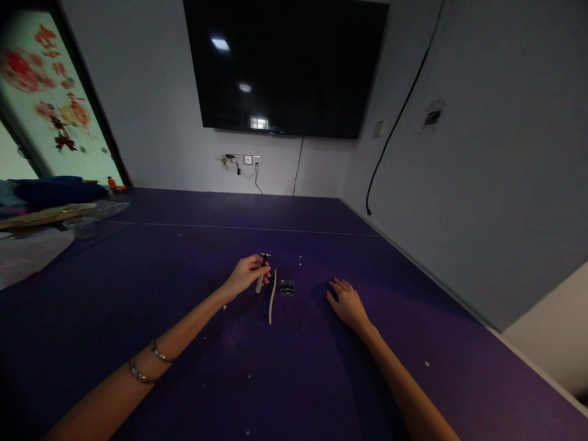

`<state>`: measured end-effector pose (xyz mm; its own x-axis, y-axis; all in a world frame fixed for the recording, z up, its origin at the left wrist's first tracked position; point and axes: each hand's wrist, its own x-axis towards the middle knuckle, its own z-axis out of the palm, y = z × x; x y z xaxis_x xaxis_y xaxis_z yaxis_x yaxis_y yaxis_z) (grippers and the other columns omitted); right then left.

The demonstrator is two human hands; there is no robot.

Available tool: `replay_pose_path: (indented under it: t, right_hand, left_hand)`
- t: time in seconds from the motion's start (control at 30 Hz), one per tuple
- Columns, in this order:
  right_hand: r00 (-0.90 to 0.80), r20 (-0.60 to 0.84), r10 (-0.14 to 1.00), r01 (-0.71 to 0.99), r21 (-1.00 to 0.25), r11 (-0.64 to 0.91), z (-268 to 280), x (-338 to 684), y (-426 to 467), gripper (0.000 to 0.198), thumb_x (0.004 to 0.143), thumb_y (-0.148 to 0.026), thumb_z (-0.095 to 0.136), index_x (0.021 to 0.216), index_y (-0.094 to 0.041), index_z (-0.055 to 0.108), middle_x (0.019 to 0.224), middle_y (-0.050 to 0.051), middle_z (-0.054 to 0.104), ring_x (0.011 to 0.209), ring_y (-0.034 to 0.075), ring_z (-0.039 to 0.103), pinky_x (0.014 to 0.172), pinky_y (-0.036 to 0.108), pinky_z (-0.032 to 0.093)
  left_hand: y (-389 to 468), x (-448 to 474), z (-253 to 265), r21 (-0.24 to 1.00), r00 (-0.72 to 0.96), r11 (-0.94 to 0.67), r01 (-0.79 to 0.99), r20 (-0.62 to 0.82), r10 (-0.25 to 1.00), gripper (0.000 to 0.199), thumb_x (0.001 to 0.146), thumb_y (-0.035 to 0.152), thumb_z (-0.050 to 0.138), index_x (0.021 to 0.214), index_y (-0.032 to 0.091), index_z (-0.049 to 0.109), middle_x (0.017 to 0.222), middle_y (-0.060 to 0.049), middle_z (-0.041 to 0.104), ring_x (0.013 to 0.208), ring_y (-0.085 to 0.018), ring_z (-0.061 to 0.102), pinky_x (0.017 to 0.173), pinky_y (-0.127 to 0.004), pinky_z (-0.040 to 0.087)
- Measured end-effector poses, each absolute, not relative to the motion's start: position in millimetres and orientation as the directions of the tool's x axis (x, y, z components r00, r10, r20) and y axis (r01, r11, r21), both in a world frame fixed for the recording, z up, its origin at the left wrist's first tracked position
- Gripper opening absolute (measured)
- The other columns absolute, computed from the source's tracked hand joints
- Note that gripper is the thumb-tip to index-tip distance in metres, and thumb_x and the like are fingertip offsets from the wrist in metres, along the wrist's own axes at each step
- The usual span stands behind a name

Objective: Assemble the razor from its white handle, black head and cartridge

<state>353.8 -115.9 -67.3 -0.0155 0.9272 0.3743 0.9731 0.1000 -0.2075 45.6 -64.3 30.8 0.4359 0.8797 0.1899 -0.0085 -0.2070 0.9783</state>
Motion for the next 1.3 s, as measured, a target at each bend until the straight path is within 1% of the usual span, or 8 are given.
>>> replay_pose_path:
  t: [0.17,0.23,0.4,0.6,0.87,1.07,1.2,1.3]
  right_hand:
    - [-0.042,0.503,0.864,0.976,-0.166,0.144,-48,340,-126,0.037,0.088,-0.034,0.036,0.111,-0.017,0.060,0.120,0.012,0.057,0.118,0.027,0.046,0.094,0.044,0.037]
    - [-0.055,0.506,0.860,0.976,-0.155,0.154,-32,322,-134,0.032,0.088,-0.033,0.038,0.103,-0.019,0.062,0.109,0.011,0.063,0.107,0.025,0.054,0.087,0.039,0.040]
    - [-0.053,0.243,0.969,0.972,-0.210,0.106,3,254,-150,0.033,0.089,-0.038,0.036,0.085,-0.021,0.064,0.073,0.004,0.067,0.065,0.017,0.063,0.057,0.025,0.040]
    - [-0.123,0.067,0.990,0.982,-0.136,0.131,4,193,-136,0.043,0.085,-0.050,0.038,0.078,-0.019,0.067,0.080,0.010,0.069,0.074,0.024,0.066,0.061,0.029,0.045]
    - [-0.068,0.041,0.997,0.988,-0.137,0.073,-4,174,-121,0.039,0.087,-0.033,0.035,0.091,-0.013,0.068,0.091,0.017,0.069,0.081,0.028,0.066,0.068,0.035,0.047]
    - [-0.086,0.099,0.991,0.936,-0.332,0.115,20,216,-122,0.042,0.090,-0.036,0.030,0.083,-0.015,0.066,0.078,0.012,0.068,0.069,0.020,0.064,0.060,0.026,0.043]
    - [-0.128,0.312,0.942,0.823,-0.497,0.276,36,259,-123,0.038,0.090,-0.038,0.033,0.093,-0.017,0.064,0.068,0.004,0.065,0.059,0.015,0.059,0.055,0.023,0.041]
    - [-0.112,0.415,0.903,0.712,-0.601,0.365,48,282,-128,0.041,0.088,-0.044,0.036,0.104,-0.017,0.064,0.078,0.005,0.068,0.070,0.017,0.061,0.061,0.025,0.045]
  left_hand:
    - [-65,48,30,0.977,0.429,-0.208,-0.046,0.207,0.879,0.016,0.074,0.022,0.062,0.079,0.013,0.050,0.063,-0.001,0.061,0.050,-0.012,0.061,0.046,-0.022,0.047]
    - [-66,48,31,0.977,0.435,-0.207,-0.052,0.209,0.876,0.017,0.073,0.023,0.062,0.079,0.013,0.050,0.063,-0.001,0.061,0.050,-0.012,0.061,0.044,-0.021,0.046]
    - [-68,50,33,0.974,0.441,-0.218,-0.067,0.225,0.869,0.019,0.072,0.024,0.064,0.078,0.013,0.050,0.063,-0.001,0.061,0.050,-0.011,0.061,0.046,-0.021,0.046]
    - [-74,54,27,0.967,0.467,-0.244,-0.073,0.249,0.848,0.023,0.070,0.028,0.067,0.074,0.015,0.048,0.062,0.001,0.061,0.050,-0.011,0.059,0.049,-0.023,0.048]
    - [-81,49,33,0.954,0.503,-0.284,-0.101,0.295,0.812,0.022,0.070,0.027,0.066,0.074,0.015,0.048,0.063,0.000,0.062,0.054,-0.012,0.061,0.054,-0.025,0.048]
    - [-82,47,38,0.945,0.518,-0.299,-0.130,0.322,0.792,0.021,0.069,0.025,0.068,0.074,0.015,0.050,0.067,-0.001,0.063,0.060,-0.012,0.060,0.056,-0.024,0.046]
    - [-85,44,44,0.930,0.514,-0.355,-0.101,0.354,0.782,0.018,0.068,0.024,0.069,0.072,0.015,0.053,0.065,0.000,0.063,0.062,-0.011,0.059,0.060,-0.024,0.045]
    - [-85,42,47,0.922,0.511,-0.378,-0.077,0.362,0.780,0.018,0.067,0.025,0.070,0.070,0.015,0.055,0.066,0.000,0.063,0.061,-0.010,0.058,0.059,-0.024,0.043]
